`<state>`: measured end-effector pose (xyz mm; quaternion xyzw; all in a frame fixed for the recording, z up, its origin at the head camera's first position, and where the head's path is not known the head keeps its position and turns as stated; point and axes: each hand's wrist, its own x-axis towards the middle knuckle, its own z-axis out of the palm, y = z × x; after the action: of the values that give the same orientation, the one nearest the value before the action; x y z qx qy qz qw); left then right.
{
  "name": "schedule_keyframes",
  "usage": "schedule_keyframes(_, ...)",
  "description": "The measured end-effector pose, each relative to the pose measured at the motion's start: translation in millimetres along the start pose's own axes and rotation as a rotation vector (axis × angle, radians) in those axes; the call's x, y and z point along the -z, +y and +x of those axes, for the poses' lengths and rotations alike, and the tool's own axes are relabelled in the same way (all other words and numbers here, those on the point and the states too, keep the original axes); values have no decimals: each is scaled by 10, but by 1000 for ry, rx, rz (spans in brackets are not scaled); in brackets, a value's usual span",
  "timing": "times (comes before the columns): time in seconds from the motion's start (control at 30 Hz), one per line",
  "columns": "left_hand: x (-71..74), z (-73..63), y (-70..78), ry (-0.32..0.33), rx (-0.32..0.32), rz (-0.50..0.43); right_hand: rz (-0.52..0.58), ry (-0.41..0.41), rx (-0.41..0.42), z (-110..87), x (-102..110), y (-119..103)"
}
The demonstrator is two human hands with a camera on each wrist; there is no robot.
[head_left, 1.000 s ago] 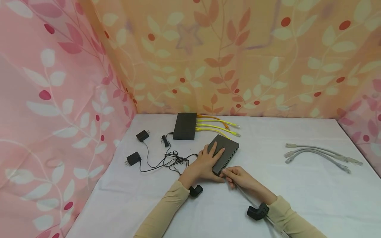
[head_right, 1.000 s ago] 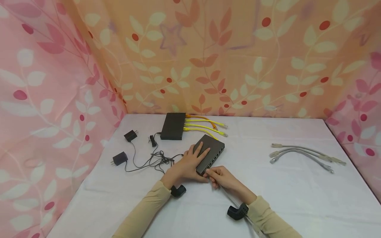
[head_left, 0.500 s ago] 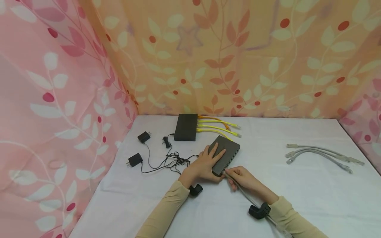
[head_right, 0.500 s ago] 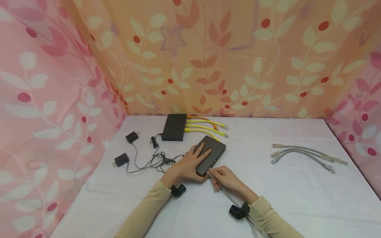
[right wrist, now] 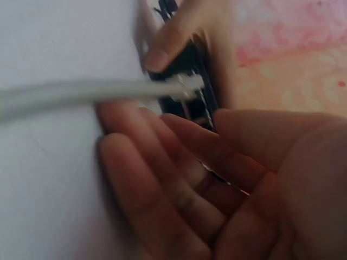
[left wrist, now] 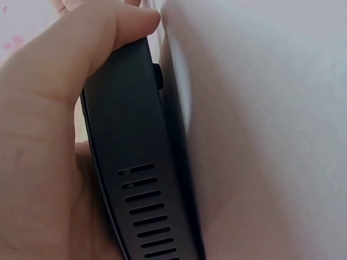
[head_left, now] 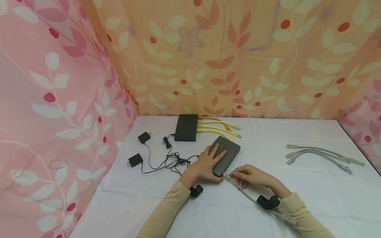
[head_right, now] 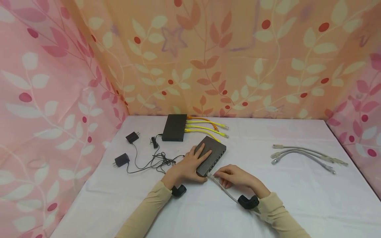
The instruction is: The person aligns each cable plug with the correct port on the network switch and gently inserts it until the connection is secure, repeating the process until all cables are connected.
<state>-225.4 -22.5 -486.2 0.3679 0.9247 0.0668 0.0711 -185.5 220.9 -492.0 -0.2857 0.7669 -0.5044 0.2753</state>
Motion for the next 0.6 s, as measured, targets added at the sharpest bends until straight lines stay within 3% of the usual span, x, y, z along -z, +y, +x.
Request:
schedule_keyframes(0.2,16,-1,7,1,1,-4,-130,26,10,-134,213,-10)
schedule_keyframes(0.43,18,-10,10,5,-14,34,-494,255,7,-406,492,-46)
schedule_keyframes(0.6,10,-8,14,8,-20,46,-625,349,-41,-602,676,-60)
